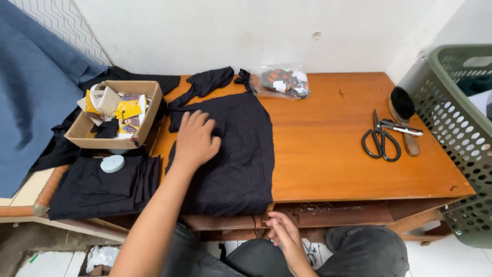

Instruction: The person measures a piece of black fabric with a tape measure on a wooden table, then cuts it with scissors. They unfold the fabric and use a utility knife to trim the edges along the table surface.

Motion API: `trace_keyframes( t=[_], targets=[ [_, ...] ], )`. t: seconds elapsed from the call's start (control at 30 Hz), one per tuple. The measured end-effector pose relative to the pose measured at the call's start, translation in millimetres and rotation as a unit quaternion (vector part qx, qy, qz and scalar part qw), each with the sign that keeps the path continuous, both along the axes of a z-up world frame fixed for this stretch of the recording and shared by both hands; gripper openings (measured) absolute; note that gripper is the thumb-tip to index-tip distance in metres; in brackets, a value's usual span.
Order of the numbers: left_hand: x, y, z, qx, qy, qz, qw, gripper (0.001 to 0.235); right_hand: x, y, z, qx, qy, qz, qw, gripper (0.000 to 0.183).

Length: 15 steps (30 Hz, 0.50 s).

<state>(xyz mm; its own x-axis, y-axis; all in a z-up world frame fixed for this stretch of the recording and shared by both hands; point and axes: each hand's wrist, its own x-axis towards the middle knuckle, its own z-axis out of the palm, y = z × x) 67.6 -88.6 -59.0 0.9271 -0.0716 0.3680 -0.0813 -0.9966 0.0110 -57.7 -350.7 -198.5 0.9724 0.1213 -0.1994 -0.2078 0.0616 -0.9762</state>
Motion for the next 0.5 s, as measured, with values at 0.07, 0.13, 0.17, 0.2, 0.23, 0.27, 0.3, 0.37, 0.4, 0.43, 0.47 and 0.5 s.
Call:
trace_keyframes(
  t=[0.07,0.13,0.17,0.2,0.23,0.27,0.3,0.37,0.4,0.43,0.47,0.5],
  targets=[
    [12.7,-27.1,2.6,-0.055,-0.104,-0.101,0.988,0.033,6.3,17.4,7.8,0.076,0.085,-0.018,0.993,0.024],
    [42.7,-39.9,-12.5,-0.064,-0.067,-0.103,0.990,0.037,8.4,15.7,18.6,0.076,0.095,-0.027,0.992,0.024],
    [60.0,-45.3,-18.0,-0.071,-0.036,-0.107,0.991,0.042,12.6,15.8,24.8,0.077,0.099,-0.037,0.991,0.025],
    [74.1,-45.4,-20.1,-0.071,-0.037,-0.105,0.991,0.042,11.8,16.3,28.7,0.078,0.098,-0.035,0.991,0.025],
    [87.8,-46.9,-24.5,-0.062,-0.067,-0.124,0.988,0.034,9.9,15.2,32.1,0.073,0.068,-0.026,0.995,0.030],
    [102.0,-48.4,-28.9,-0.054,-0.097,-0.142,0.984,0.026,8.5,14.1,35.6,0.068,0.038,-0.016,0.997,0.035],
    [107.6,-50.2,-34.5,-0.055,-0.095,-0.142,0.984,0.026,3.7,16.1,35.6,0.068,0.040,-0.016,0.997,0.035],
    [133.0,-52.8,-28.6,-0.033,-0.234,-0.081,0.968,0.007,8.9,24.5,41.6,0.079,0.023,-0.023,0.996,0.036],
    [144.3,-49.4,-27.4,-0.026,-0.247,-0.088,0.965,0.007,19.5,26.5,29.9,0.087,0.009,-0.026,0.996,0.036],
    [148.3,-49.1,-36.5,-0.052,-0.176,-0.100,0.978,0.008,21.2,24.8,15.2,0.101,0.032,-0.026,0.994,0.031],
    [152.9,-47.4,-46.8,-0.076,-0.103,-0.112,0.985,0.009,23.4,24.6,-0.8,0.116,0.055,-0.026,0.991,0.028],
    [152.8,-44.1,-43.4,-0.078,-0.107,-0.109,0.985,0.009,22.9,25.1,-2.5,0.114,0.052,-0.022,0.992,0.028]
  ],
)
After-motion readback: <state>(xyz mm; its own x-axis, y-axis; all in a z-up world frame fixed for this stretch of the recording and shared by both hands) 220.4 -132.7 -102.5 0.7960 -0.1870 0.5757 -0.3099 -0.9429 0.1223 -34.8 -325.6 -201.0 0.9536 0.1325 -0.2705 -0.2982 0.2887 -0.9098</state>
